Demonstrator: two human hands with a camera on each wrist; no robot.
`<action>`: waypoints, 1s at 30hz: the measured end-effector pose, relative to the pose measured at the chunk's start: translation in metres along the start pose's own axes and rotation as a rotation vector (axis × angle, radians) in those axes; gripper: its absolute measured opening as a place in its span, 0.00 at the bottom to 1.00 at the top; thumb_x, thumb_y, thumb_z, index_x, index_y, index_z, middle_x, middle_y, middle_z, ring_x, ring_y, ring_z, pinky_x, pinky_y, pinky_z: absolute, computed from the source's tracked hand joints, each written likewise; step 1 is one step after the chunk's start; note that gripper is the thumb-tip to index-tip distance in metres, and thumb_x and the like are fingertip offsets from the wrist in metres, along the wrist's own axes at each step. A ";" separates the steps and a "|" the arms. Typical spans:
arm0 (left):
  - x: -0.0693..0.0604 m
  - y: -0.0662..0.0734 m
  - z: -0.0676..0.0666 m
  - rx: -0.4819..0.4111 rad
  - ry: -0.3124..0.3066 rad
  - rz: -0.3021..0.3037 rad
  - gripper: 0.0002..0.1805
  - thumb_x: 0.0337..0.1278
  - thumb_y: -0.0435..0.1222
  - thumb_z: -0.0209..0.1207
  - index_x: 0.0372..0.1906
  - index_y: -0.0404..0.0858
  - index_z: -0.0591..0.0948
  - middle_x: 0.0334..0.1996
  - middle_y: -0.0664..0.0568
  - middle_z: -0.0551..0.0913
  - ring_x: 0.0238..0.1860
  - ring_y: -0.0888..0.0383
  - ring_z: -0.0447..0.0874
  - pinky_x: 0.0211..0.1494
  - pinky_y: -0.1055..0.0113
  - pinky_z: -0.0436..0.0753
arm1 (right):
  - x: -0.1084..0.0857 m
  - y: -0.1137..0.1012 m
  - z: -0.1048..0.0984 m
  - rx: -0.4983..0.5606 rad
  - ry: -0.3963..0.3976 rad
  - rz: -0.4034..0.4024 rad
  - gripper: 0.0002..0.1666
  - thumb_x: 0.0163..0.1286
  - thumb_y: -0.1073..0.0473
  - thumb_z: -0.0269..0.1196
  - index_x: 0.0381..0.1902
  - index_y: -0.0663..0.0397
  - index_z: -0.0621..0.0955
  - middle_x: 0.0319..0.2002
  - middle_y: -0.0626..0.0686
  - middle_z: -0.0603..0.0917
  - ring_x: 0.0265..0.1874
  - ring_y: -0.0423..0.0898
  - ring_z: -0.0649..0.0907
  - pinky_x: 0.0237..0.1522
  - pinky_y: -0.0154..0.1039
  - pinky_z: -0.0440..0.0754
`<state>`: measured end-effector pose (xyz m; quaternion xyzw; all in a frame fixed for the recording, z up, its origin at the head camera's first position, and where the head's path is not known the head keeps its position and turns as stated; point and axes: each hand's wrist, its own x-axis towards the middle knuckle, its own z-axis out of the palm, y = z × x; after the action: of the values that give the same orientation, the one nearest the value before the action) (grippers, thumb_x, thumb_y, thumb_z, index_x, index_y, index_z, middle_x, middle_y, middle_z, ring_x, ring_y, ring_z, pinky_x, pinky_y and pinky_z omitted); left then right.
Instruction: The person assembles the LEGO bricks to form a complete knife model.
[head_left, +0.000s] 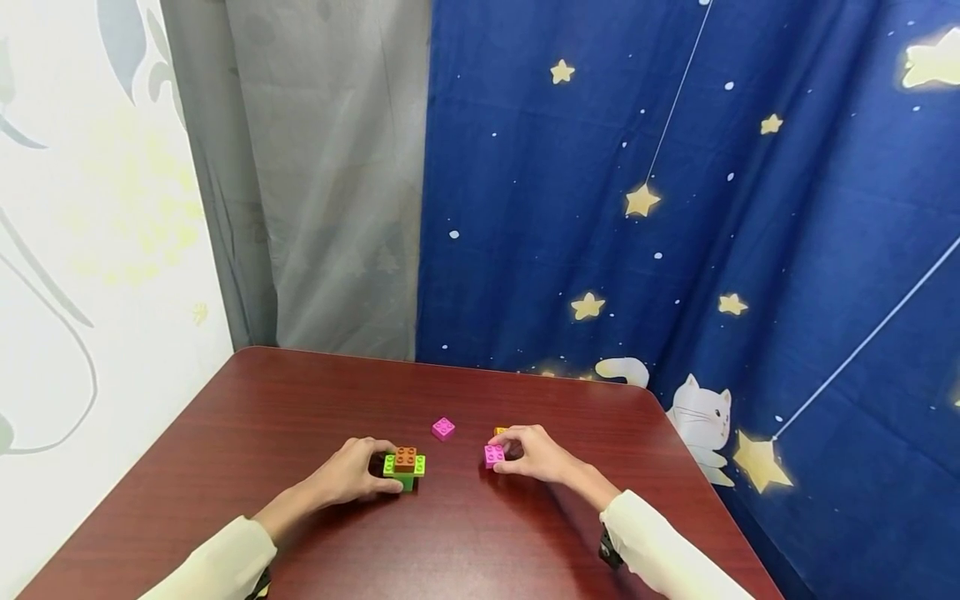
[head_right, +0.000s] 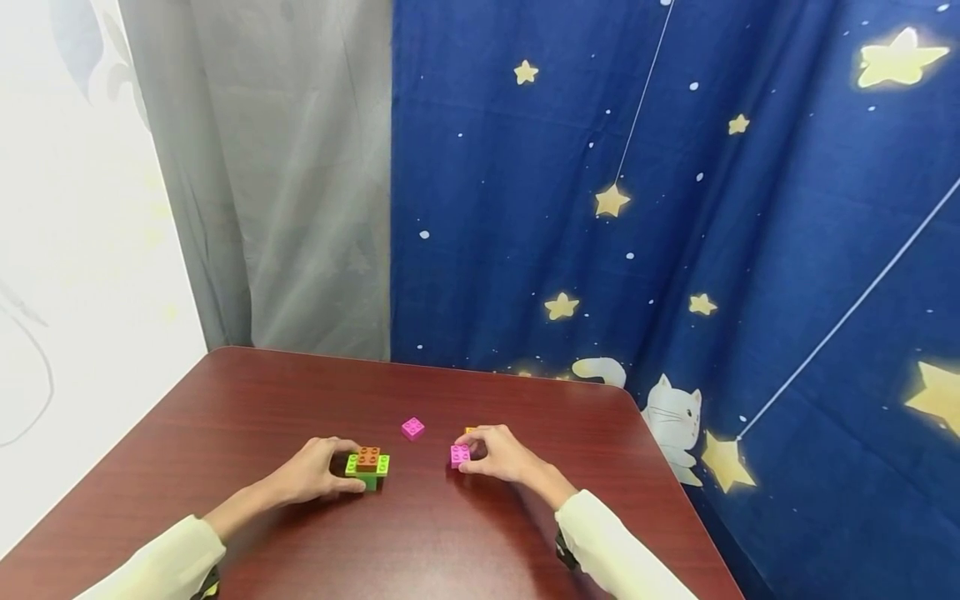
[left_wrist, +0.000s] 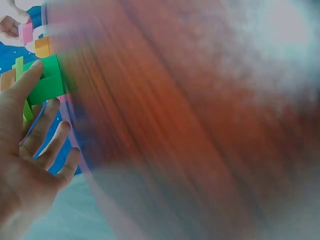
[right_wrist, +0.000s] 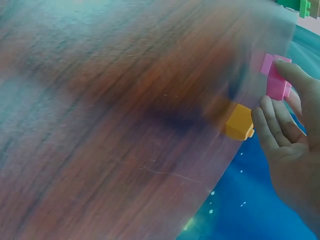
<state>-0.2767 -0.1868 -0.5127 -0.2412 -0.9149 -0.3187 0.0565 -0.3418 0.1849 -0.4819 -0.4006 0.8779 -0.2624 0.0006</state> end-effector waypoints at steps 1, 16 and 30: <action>0.000 0.000 -0.001 -0.003 0.001 0.006 0.32 0.47 0.52 0.79 0.53 0.38 0.85 0.39 0.58 0.86 0.39 0.64 0.81 0.44 0.63 0.82 | 0.002 -0.001 0.000 -0.002 0.000 -0.006 0.21 0.62 0.55 0.78 0.53 0.51 0.88 0.36 0.44 0.87 0.37 0.42 0.86 0.42 0.31 0.84; 0.000 -0.004 0.001 -0.118 0.015 0.035 0.28 0.55 0.54 0.75 0.52 0.38 0.88 0.35 0.62 0.87 0.36 0.62 0.82 0.42 0.65 0.81 | 0.024 -0.021 0.001 0.091 0.018 -0.045 0.23 0.61 0.58 0.78 0.54 0.54 0.86 0.38 0.49 0.87 0.41 0.56 0.88 0.44 0.49 0.87; 0.002 -0.001 -0.002 -0.107 -0.006 0.016 0.26 0.53 0.53 0.76 0.49 0.39 0.89 0.36 0.62 0.87 0.36 0.62 0.82 0.41 0.68 0.80 | 0.041 -0.038 0.002 0.050 0.032 -0.057 0.21 0.61 0.56 0.79 0.52 0.49 0.87 0.37 0.44 0.87 0.39 0.44 0.87 0.42 0.37 0.85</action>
<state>-0.2788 -0.1882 -0.5110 -0.2522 -0.8948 -0.3659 0.0434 -0.3427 0.1344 -0.4581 -0.4212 0.8591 -0.2907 -0.0109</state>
